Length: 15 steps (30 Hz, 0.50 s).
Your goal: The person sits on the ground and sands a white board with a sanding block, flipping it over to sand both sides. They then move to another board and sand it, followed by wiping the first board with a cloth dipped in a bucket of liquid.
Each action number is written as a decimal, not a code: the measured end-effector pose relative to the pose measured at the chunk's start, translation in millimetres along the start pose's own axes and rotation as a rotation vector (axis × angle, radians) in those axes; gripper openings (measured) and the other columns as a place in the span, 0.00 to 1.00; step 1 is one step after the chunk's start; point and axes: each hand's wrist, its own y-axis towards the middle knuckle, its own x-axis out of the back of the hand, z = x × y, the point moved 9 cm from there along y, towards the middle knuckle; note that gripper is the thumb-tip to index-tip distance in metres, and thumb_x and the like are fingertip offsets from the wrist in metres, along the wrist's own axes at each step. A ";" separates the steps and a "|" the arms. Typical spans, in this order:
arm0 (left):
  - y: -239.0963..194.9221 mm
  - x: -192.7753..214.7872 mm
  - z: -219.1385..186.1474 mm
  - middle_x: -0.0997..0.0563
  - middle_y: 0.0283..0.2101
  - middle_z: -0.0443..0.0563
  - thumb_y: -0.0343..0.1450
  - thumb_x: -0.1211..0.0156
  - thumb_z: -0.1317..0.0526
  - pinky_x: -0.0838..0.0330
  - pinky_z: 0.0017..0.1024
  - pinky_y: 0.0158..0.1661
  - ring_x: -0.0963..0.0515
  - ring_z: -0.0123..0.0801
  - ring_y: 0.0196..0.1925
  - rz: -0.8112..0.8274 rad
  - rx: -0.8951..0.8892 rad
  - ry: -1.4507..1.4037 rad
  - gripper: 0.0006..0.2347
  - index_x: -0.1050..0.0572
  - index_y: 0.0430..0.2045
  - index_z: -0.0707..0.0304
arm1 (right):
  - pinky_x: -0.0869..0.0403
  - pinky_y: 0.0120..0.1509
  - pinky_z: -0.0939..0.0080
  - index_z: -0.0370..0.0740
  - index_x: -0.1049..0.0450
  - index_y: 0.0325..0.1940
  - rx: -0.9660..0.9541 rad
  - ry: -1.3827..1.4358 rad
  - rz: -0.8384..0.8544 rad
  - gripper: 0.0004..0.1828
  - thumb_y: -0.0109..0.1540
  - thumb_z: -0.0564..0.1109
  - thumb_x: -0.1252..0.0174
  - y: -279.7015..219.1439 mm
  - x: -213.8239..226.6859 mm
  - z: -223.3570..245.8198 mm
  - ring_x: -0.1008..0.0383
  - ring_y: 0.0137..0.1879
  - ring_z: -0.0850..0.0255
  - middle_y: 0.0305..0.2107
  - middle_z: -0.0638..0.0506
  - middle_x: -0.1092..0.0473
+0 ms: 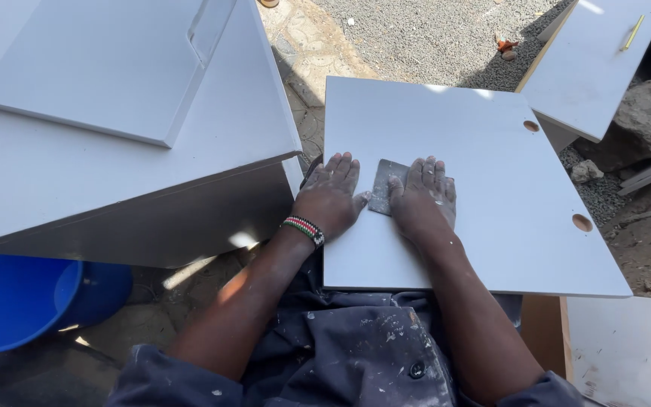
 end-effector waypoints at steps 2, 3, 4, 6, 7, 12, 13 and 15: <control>-57.1 6.8 -21.9 0.54 0.96 0.62 0.89 0.69 0.38 0.68 0.53 0.90 0.60 0.50 0.97 0.031 0.032 0.035 0.36 0.50 0.93 0.60 | 0.65 0.99 0.35 0.41 0.56 0.99 -0.034 0.015 -0.009 0.51 0.82 0.76 0.76 -13.3 18.6 -5.2 0.67 1.00 0.44 0.95 0.39 0.60; -78.3 3.1 -32.2 0.52 0.94 0.69 0.89 0.66 0.39 0.66 0.56 0.89 0.58 0.57 0.97 0.005 0.006 0.030 0.37 0.50 0.91 0.68 | 0.64 1.00 0.36 0.40 0.54 0.99 -0.045 0.037 -0.032 0.49 0.82 0.75 0.72 -22.9 26.0 -6.2 0.66 1.00 0.43 0.95 0.37 0.59; -100.0 -1.2 -42.3 0.50 0.93 0.77 0.90 0.63 0.39 0.63 0.59 0.89 0.56 0.63 0.96 -0.020 -0.021 0.024 0.38 0.49 0.90 0.75 | 0.63 1.00 0.37 0.39 0.53 0.98 -0.056 0.058 -0.055 0.48 0.83 0.73 0.68 -32.8 32.7 -7.4 0.66 1.00 0.42 0.95 0.36 0.59; -112.8 -44.7 -44.2 0.44 0.90 0.78 0.87 0.57 0.39 0.55 0.60 0.86 0.48 0.65 0.93 -0.221 -0.079 0.139 0.39 0.45 0.88 0.75 | 0.59 0.98 0.33 0.42 0.50 0.94 -0.003 0.204 -0.149 0.43 0.81 0.66 0.59 -33.4 32.4 -15.7 0.69 0.99 0.41 0.93 0.36 0.59; -125.8 -59.1 -49.3 0.39 0.88 0.80 0.85 0.51 0.39 0.47 0.60 0.84 0.40 0.67 0.90 -0.426 -0.135 0.253 0.39 0.41 0.86 0.75 | 0.55 0.96 0.29 0.44 0.47 0.90 0.054 0.348 -0.248 0.39 0.78 0.60 0.49 -35.6 36.9 -18.1 0.72 0.99 0.39 0.91 0.35 0.59; -165.3 -42.0 -70.7 0.27 0.81 0.79 0.83 0.45 0.53 0.36 0.60 0.79 0.29 0.69 0.84 -0.376 -0.333 0.159 0.27 0.25 0.77 0.73 | 0.30 0.83 0.41 0.43 0.20 0.66 0.691 0.415 -0.399 0.15 0.77 0.37 0.44 -59.7 37.5 15.3 0.28 0.76 0.44 0.65 0.43 0.27; -169.7 -38.3 -74.4 0.23 0.79 0.77 0.81 0.41 0.55 0.32 0.60 0.76 0.25 0.69 0.81 -0.322 -0.409 0.104 0.25 0.21 0.74 0.70 | 0.30 0.86 0.41 0.41 0.19 0.70 0.787 0.378 -0.326 0.16 0.79 0.41 0.45 -66.2 30.9 24.5 0.26 0.79 0.44 0.68 0.43 0.23; -170.6 -22.6 -73.5 0.20 0.76 0.76 0.82 0.41 0.54 0.29 0.57 0.74 0.23 0.67 0.80 -0.225 -0.477 0.043 0.22 0.18 0.68 0.69 | 0.36 0.89 0.39 0.44 0.24 0.77 0.790 0.324 -0.226 0.21 0.81 0.46 0.49 -86.0 33.3 31.5 0.34 0.87 0.43 0.75 0.43 0.27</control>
